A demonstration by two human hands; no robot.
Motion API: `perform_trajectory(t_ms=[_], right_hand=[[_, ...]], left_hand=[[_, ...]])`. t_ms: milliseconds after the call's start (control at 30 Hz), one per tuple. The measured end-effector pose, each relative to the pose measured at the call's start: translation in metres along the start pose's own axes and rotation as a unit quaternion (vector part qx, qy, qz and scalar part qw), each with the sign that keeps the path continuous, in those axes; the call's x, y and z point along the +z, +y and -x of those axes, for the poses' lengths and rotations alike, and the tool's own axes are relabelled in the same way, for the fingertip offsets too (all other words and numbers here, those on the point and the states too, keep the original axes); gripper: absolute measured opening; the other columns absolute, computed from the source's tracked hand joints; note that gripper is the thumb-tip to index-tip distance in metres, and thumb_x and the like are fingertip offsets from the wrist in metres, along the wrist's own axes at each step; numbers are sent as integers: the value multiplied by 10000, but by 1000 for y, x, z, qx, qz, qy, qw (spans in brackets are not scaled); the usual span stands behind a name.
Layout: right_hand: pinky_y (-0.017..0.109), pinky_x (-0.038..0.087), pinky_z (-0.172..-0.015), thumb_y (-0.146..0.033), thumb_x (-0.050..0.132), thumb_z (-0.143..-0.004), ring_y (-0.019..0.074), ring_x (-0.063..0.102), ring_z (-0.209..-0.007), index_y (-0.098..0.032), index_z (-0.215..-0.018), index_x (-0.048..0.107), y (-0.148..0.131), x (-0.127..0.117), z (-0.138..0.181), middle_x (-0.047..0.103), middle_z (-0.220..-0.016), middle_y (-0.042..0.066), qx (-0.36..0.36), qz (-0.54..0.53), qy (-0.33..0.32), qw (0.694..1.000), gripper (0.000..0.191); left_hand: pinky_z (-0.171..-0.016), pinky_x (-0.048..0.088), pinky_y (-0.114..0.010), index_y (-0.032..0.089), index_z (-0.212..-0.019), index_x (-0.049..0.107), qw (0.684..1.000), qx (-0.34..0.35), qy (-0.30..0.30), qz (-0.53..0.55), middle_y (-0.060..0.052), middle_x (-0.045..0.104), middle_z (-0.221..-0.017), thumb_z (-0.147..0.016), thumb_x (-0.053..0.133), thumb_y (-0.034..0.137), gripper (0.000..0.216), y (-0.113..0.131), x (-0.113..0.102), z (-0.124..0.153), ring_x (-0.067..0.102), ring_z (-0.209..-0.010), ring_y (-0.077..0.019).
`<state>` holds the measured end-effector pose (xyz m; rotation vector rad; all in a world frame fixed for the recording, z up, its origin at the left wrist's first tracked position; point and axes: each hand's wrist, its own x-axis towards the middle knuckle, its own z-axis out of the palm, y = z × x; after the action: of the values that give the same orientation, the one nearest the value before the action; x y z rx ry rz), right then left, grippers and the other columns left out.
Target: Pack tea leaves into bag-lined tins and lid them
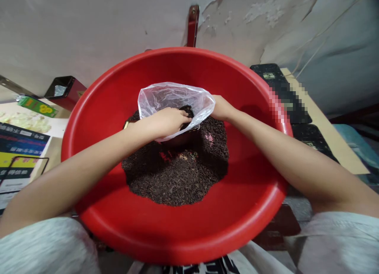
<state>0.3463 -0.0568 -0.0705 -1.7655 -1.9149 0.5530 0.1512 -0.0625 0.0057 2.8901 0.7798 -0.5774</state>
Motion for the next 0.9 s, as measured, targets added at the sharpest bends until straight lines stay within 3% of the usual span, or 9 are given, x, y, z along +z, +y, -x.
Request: perform_trajectory(t_ms=[100, 300, 433, 500, 600, 667, 767, 833, 900], right_hand=[[307, 425, -729, -179, 499, -769, 193, 589, -776, -143, -805, 623, -1, 0, 0, 672, -859, 72, 1, -8, -3, 1000, 133], [310, 425, -710, -187, 495, -758, 181, 567, -737, -150, -751, 602, 1, 1, -1, 652, -795, 56, -9, 1, -5, 1000, 114], [321, 435, -732, -197, 492, -764, 188, 573, -755, -145, -770, 610, 1, 0, 0, 655, -815, 63, -6, -15, -9, 1000, 129], [332, 440, -752, -195, 495, -767, 199, 587, -782, -139, -799, 621, -1, -1, 1, 665, -849, 75, -6, -16, -15, 1000, 142], [340, 447, -774, -188, 499, -778, 211, 601, -820, -138, -831, 633, -3, -1, 2, 675, -884, 78, -4, -9, -20, 1000, 153], [342, 450, -790, -186, 496, -788, 215, 605, -837, -135, -850, 636, -4, 0, 2, 678, -906, 84, -10, -6, -26, 1000, 160], [342, 451, -813, -185, 478, -807, 214, 609, -847, -129, -873, 636, -1, 2, 1, 679, -931, 95, -22, -3, -37, 999, 180], [338, 451, -811, -184, 467, -815, 213, 611, -844, -125, -886, 638, 1, 4, 0, 680, -939, 102, -24, 5, -42, 999, 195], [332, 450, -805, -188, 467, -819, 211, 613, -843, -126, -898, 642, 3, 6, 0, 680, -958, 108, -26, 15, -44, 999, 202]], left_hand=[[-1001, 353, -323, 173, -1364, 443, 999, -23, -31, -38, -84, 385, -1463, -908, 365, 193, 463, 2, 7, -7, 473, -1243, -231], [-876, 417, -366, 146, -1079, 662, 995, -73, 32, -58, -100, 660, -1101, -874, 357, 158, 367, 4, -5, 0, 606, -1003, -246], [-776, 425, -353, 122, -968, 646, 980, -38, 196, 1, -102, 655, -959, -810, 394, 133, 298, 28, -6, 36, 597, -879, -234], [-745, 418, -361, 128, -882, 634, 969, 48, 241, 10, -104, 641, -901, -814, 409, 171, 238, 47, 12, 51, 583, -833, -238], [-794, 425, -346, 151, -942, 626, 970, 208, 122, 38, -90, 648, -927, -846, 447, 204, 210, 69, 62, 55, 590, -863, -224], [-911, 409, -384, 112, -1223, 529, 991, 107, -9, 82, -168, 593, -1164, -828, 562, 370, 473, 75, 101, 47, 552, -1072, -294], [-1067, 264, -498, 87, -1461, 201, 965, -31, -186, 181, -277, 227, -1483, -676, 635, 650, 1059, 77, 145, 32, 233, -1368, -413], [-1094, 207, -524, 99, -1475, 149, 942, -74, -213, 250, -262, 108, -1519, -659, 572, 734, 1117, 81, 159, 28, 111, -1402, -416], [-1092, 231, -511, 116, -1452, 243, 935, -101, -172, 293, -241, 191, -1506, -642, 550, 765, 1082, 88, 166, 28, 174, -1388, -408]])
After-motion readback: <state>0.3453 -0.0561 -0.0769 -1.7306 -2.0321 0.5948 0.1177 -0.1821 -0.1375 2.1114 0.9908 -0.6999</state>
